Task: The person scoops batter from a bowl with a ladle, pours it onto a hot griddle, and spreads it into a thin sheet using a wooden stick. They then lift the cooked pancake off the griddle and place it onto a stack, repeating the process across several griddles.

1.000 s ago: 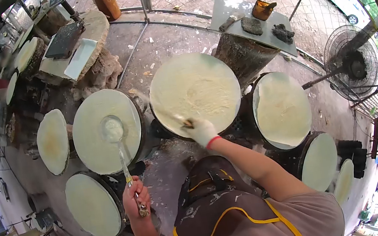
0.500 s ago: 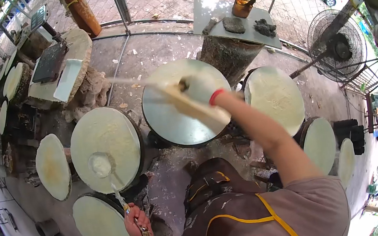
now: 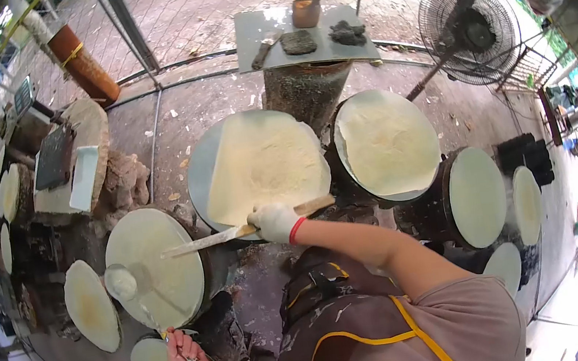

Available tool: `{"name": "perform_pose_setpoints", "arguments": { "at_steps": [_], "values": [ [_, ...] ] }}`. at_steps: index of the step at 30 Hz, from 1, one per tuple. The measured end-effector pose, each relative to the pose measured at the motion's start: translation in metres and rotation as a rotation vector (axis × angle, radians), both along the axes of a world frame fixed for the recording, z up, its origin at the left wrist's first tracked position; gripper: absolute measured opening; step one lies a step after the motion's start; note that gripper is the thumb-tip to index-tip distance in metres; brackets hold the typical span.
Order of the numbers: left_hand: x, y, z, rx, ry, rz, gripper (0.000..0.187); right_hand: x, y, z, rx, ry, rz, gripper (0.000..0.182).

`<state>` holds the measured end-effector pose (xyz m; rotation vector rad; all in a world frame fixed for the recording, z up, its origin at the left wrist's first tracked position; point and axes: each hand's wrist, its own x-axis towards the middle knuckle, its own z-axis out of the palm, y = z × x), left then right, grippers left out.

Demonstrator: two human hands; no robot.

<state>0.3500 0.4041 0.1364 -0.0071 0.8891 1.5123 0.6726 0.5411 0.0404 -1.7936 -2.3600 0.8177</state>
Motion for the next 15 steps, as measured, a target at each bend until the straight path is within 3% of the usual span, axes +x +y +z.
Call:
{"name": "perform_pose_setpoints", "arguments": {
  "at_steps": [5, 11, 15],
  "values": [
    [0.012, 0.008, 0.004, -0.035, 0.118, -0.033, 0.018, -0.011, -0.024, -0.031, 0.001, 0.091, -0.105, 0.018],
    [0.032, 0.019, -0.003, -0.024, -0.056, -0.174, 0.02, -0.027, -0.012, -0.025, -0.104, 0.193, -0.131, 0.025],
    [0.045, 0.023, -0.004, -0.039, -0.074, -0.246, 0.02, 0.009, -0.037, -0.021, -0.072, 0.431, -0.529, 0.026]
  ]
}}
